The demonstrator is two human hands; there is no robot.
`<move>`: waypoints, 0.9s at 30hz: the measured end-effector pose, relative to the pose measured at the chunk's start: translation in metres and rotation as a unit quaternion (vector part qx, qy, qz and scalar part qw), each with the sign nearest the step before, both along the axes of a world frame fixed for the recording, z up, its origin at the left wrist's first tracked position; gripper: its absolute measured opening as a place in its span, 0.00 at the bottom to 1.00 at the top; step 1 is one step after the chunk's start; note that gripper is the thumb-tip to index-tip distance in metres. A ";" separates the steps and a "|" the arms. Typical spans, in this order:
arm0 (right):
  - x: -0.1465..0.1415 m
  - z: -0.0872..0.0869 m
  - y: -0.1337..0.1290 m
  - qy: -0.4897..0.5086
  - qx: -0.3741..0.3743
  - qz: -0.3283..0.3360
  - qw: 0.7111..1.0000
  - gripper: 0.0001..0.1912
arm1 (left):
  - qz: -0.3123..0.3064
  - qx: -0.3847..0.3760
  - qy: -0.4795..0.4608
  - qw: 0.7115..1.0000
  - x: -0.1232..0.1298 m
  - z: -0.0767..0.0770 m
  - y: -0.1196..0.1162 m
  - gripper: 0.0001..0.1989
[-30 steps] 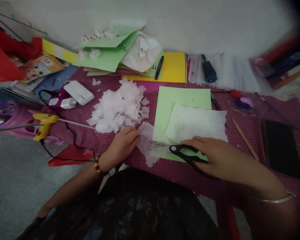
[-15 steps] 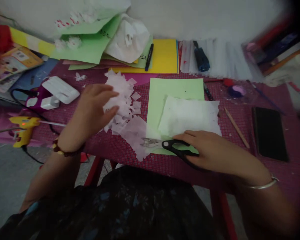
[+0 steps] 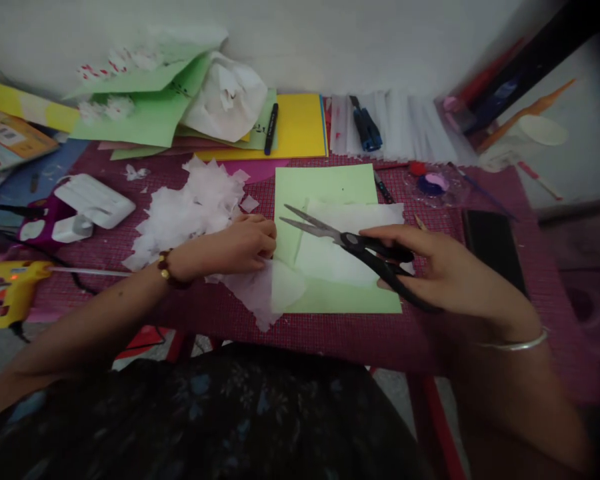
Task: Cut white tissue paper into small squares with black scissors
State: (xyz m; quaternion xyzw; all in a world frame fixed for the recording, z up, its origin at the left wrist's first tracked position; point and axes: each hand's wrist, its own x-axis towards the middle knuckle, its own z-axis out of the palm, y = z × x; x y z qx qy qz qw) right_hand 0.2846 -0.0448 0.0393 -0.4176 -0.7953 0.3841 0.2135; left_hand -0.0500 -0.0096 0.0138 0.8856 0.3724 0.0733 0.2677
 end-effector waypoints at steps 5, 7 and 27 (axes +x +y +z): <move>0.001 0.000 0.003 0.067 -0.041 -0.064 0.995 0.29 | 0.053 -0.251 -0.121 0.959 0.005 0.042 -0.013 0.06; 0.004 -0.001 0.004 0.106 -0.046 -0.104 0.988 0.30 | 0.091 -0.325 -0.207 0.918 0.005 0.046 -0.024 0.06; 0.036 -0.034 0.037 0.050 0.128 -0.329 0.934 0.27 | 0.015 -0.341 -0.097 0.935 0.017 -0.025 -0.019 0.11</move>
